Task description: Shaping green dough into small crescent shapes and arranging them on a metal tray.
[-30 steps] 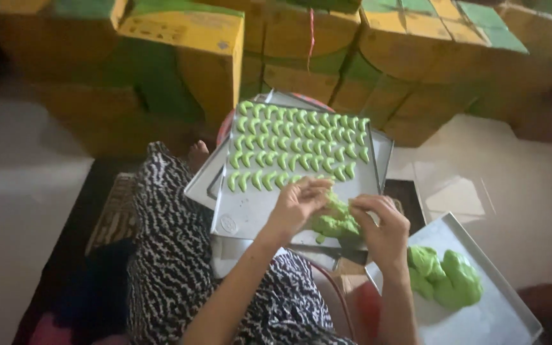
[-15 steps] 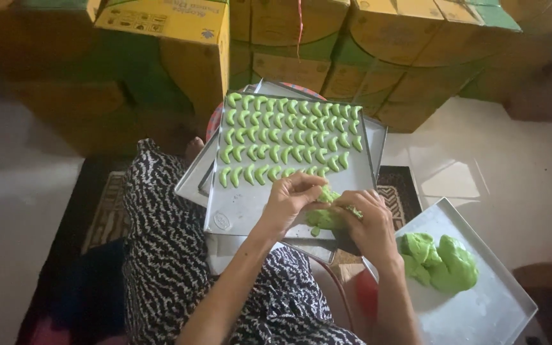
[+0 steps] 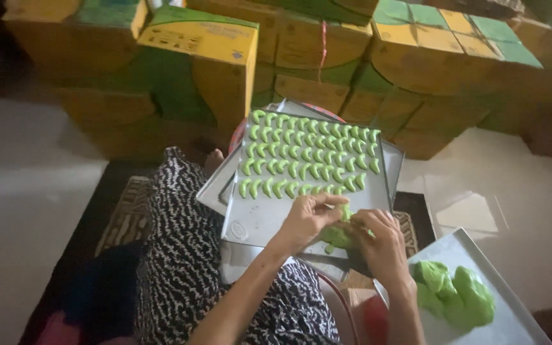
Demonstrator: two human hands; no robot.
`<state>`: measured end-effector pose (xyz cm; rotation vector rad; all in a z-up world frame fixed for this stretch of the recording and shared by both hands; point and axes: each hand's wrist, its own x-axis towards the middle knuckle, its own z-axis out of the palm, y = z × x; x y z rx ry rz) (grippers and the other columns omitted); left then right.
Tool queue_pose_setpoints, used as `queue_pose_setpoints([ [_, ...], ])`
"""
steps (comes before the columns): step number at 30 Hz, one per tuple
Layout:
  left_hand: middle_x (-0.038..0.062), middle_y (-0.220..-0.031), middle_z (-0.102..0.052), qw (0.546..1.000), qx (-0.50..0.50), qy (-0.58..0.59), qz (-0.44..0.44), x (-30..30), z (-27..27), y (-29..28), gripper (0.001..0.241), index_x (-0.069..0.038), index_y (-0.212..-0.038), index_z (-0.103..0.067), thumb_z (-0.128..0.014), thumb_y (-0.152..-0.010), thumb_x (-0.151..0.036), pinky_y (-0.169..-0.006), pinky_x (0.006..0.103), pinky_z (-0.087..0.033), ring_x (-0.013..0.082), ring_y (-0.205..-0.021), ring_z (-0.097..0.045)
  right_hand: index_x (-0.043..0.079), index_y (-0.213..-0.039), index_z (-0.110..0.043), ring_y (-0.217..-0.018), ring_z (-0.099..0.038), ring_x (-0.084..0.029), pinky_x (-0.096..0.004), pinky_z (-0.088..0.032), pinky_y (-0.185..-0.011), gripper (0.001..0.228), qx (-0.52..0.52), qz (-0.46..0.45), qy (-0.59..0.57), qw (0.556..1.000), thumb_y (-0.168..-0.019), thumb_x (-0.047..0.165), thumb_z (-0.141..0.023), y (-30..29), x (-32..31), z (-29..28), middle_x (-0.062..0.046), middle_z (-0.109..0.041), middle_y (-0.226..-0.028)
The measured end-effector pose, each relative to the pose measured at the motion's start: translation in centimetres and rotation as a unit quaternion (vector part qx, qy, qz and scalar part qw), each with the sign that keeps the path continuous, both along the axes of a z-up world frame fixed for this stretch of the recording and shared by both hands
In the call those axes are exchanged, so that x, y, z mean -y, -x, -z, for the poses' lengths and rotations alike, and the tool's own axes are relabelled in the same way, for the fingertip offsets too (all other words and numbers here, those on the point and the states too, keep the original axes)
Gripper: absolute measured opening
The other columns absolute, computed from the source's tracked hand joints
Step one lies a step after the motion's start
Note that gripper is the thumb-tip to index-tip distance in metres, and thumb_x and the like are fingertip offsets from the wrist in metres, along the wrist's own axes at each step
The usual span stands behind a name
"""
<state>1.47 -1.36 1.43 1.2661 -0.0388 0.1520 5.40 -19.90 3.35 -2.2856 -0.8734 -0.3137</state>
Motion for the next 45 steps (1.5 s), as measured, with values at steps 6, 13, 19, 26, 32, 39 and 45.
queue_pose_setpoints([
  [6,0.009,-0.088,-0.069,0.994,-0.037,0.097,0.028,0.0,-0.3,0.4,0.032,0.005,-0.115,-0.070,-0.072,-0.085,-0.008,-0.069,0.0211,-0.057,0.0114,-0.074,-0.064,0.007,-0.116,-0.075,-0.084,-0.066,-0.016,-0.030,-0.050,-0.082,0.040,-0.020,0.048,-0.106,0.993,-0.076,0.000,-0.076,1.2,-0.4,-1.5,-0.003,-0.075,-0.093],
  [13,0.010,-0.085,-0.072,0.997,-0.043,0.059,0.014,0.0,-1.3,1.2,0.026,0.002,-0.104,-0.074,-0.077,-0.086,-0.017,-0.071,0.0217,-0.056,0.0130,-0.075,-0.069,0.007,-0.103,-0.080,-0.086,-0.068,-0.014,-0.026,-0.054,-0.075,0.030,0.002,0.021,-0.109,0.994,-0.073,0.003,-0.080,0.7,-0.9,0.1,-0.002,-0.075,-0.106],
  [19,0.013,-0.099,-0.072,0.993,-0.005,0.090,0.077,0.1,-0.5,1.0,0.040,0.005,-0.120,-0.067,-0.073,-0.089,-0.020,-0.079,0.0233,-0.058,0.0154,-0.085,-0.070,0.003,-0.094,-0.079,-0.081,-0.064,-0.015,-0.028,-0.049,-0.073,0.017,0.008,0.053,-0.138,0.989,-0.077,0.000,-0.076,0.7,-1.0,0.2,-0.003,-0.073,-0.096],
  [26,0.010,-0.095,-0.070,0.998,-0.004,0.049,0.045,0.0,0.9,0.4,0.029,0.000,-0.107,-0.067,-0.072,-0.089,-0.022,-0.077,0.0235,-0.057,0.0129,-0.083,-0.065,0.006,-0.101,-0.080,-0.096,-0.068,-0.020,-0.033,-0.053,-0.085,0.027,-0.002,0.058,-0.112,0.992,-0.074,0.006,-0.080,0.2,-0.7,1.3,-0.004,-0.072,-0.110],
  [32,0.014,-0.101,-0.071,0.989,0.016,0.115,0.095,0.5,0.6,0.6,0.042,0.004,-0.121,-0.062,-0.074,-0.092,-0.024,-0.081,0.0249,-0.058,0.0159,-0.087,-0.069,0.004,-0.094,-0.078,-0.095,-0.061,-0.021,-0.033,-0.051,-0.086,0.020,0.087,0.053,-0.129,0.986,-0.075,0.000,-0.080,-0.1,-0.6,1.7,-0.005,-0.070,-0.103],
  [39,0.014,-0.095,-0.074,0.987,0.009,0.133,0.086,0.8,1.4,-0.3,0.024,0.001,-0.116,-0.069,-0.072,-0.094,-0.008,-0.075,0.0250,-0.063,0.0167,-0.079,-0.073,-0.002,-0.092,-0.076,-0.101,-0.062,-0.019,-0.030,-0.049,-0.083,0.013,-0.086,0.072,-0.226,0.968,-0.080,-0.006,-0.071,-0.6,0.3,2.7,-0.010,-0.071,-0.110],
  [45,0.012,-0.096,-0.067,0.982,0.021,0.179,0.062,-0.1,1.8,-0.3,0.020,0.001,-0.117,-0.068,-0.063,-0.098,0.001,-0.085,0.0292,-0.063,0.0176,-0.086,-0.068,0.002,-0.097,-0.080,-0.112,-0.058,-0.023,-0.035,-0.050,-0.091,0.017,-0.022,0.014,-0.118,0.993,-0.086,0.003,-0.068,-1.1,1.8,1.2,-0.009,-0.074,-0.117],
])
